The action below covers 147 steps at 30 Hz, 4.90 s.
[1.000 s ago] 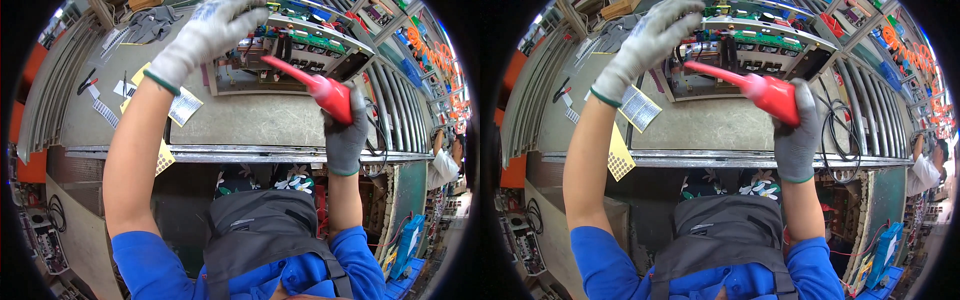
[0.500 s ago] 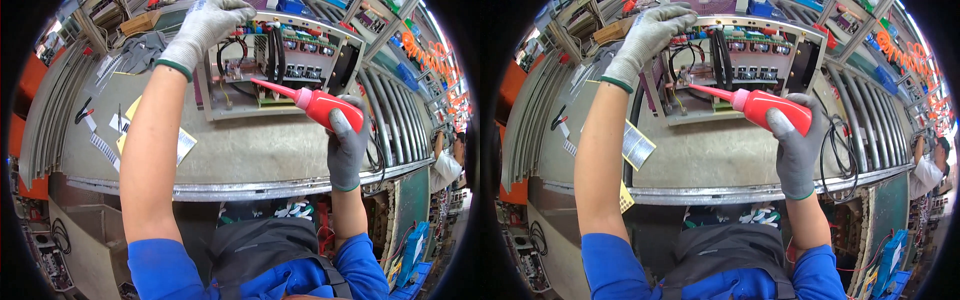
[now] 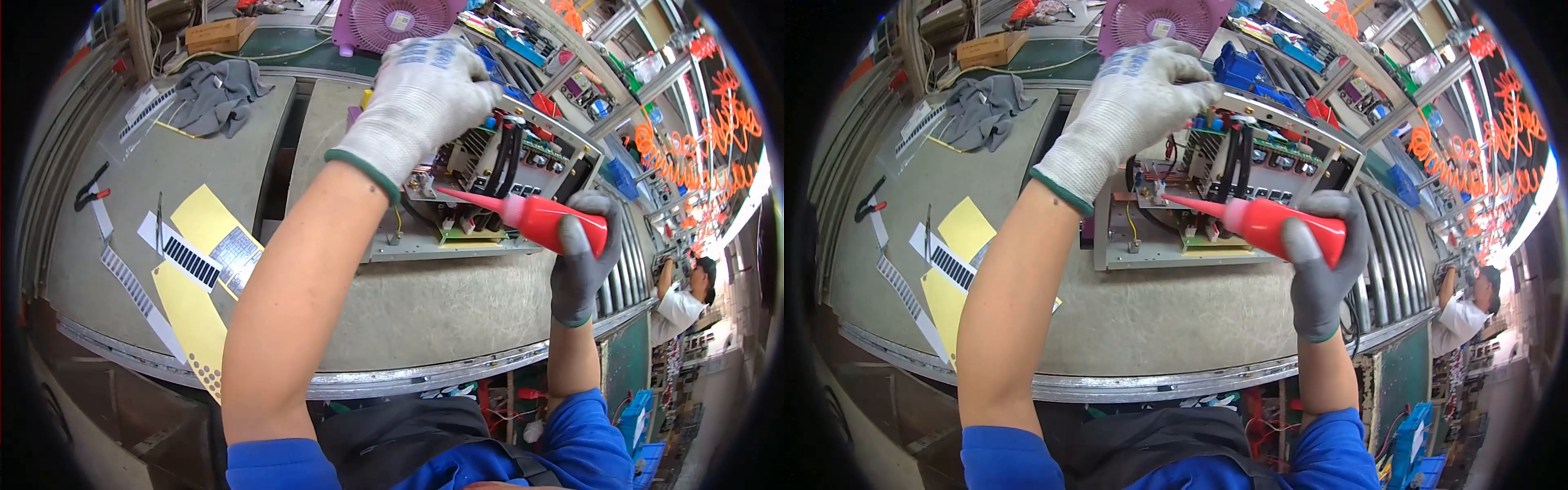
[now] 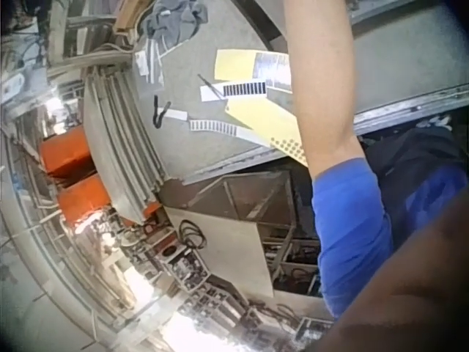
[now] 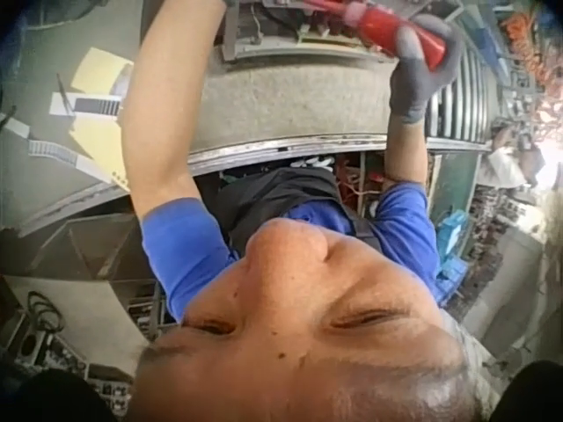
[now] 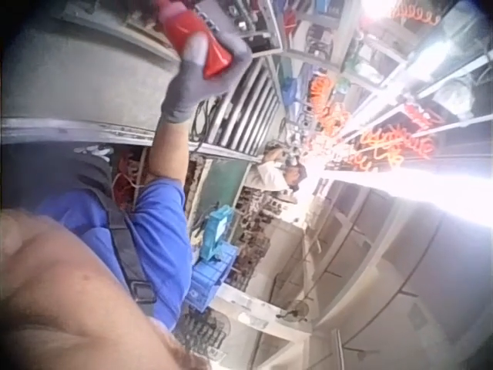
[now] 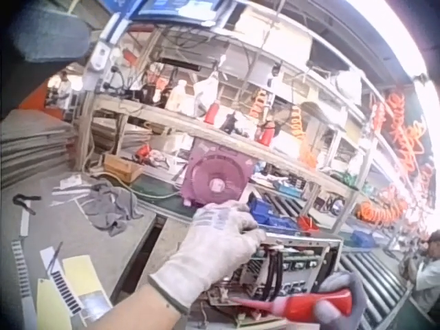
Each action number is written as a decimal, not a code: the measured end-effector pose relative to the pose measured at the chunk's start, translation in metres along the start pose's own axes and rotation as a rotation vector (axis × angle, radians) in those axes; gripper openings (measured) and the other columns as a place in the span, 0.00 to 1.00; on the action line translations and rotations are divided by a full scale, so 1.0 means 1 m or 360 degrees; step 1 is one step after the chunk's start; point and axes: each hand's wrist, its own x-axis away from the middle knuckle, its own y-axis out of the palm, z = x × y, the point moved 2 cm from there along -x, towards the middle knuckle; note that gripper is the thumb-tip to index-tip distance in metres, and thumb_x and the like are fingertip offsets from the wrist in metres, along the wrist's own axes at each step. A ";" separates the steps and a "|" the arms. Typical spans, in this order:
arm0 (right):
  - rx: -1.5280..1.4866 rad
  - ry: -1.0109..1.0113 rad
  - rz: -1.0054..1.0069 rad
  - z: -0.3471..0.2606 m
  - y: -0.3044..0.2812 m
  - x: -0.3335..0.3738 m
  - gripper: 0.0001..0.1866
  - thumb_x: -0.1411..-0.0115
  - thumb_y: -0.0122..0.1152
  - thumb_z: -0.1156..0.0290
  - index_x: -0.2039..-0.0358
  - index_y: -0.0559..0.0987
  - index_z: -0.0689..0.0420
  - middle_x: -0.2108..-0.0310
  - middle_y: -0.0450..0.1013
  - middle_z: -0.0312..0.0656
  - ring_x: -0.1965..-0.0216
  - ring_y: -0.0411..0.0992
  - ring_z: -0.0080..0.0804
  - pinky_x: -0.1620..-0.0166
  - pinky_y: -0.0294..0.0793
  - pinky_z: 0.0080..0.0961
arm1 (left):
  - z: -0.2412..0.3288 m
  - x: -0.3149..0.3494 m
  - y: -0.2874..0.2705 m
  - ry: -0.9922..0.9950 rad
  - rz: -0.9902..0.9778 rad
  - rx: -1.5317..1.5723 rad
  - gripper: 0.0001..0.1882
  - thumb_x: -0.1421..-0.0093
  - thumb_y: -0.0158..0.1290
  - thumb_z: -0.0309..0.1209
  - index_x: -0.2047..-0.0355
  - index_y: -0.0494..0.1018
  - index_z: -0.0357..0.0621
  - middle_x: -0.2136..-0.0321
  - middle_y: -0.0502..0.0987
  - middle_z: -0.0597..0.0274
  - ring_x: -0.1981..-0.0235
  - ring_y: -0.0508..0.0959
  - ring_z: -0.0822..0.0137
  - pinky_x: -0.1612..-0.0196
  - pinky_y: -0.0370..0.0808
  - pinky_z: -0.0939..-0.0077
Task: Apply adhesive or sealant to internal components and adjust wiring inside an electronic housing on an assembly line.
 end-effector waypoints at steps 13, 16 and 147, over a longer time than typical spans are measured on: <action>-0.1722 0.0857 0.0544 0.040 -0.123 0.079 0.26 0.37 0.58 0.50 0.53 0.72 0.62 0.73 0.66 0.40 0.75 0.59 0.26 0.73 0.60 0.22 | 0.053 0.119 -0.002 0.0371 0.0429 0.0009 0.12 0.43 0.60 0.27 0.57 0.80 0.43 0.49 0.76 0.49 0.47 0.74 0.53 0.43 0.68 0.59; -0.2015 0.0759 0.0615 0.053 -0.148 0.104 0.24 0.39 0.61 0.56 0.53 0.70 0.64 0.68 0.64 0.40 0.76 0.58 0.26 0.74 0.59 0.22 | 0.077 0.183 -0.010 0.0365 0.0714 -0.0209 0.14 0.43 0.56 0.19 0.55 0.78 0.36 0.52 0.76 0.44 0.52 0.75 0.51 0.46 0.70 0.61; 0.0706 -0.0568 -0.0202 0.004 -0.039 -0.010 0.13 0.51 0.69 0.73 0.67 0.75 0.61 0.69 0.72 0.41 0.67 0.69 0.31 0.61 0.69 0.27 | -0.022 -0.027 0.051 0.0161 0.0031 -0.0418 0.12 0.34 0.41 0.28 0.53 0.69 0.43 0.57 0.78 0.38 0.51 0.77 0.40 0.50 0.76 0.49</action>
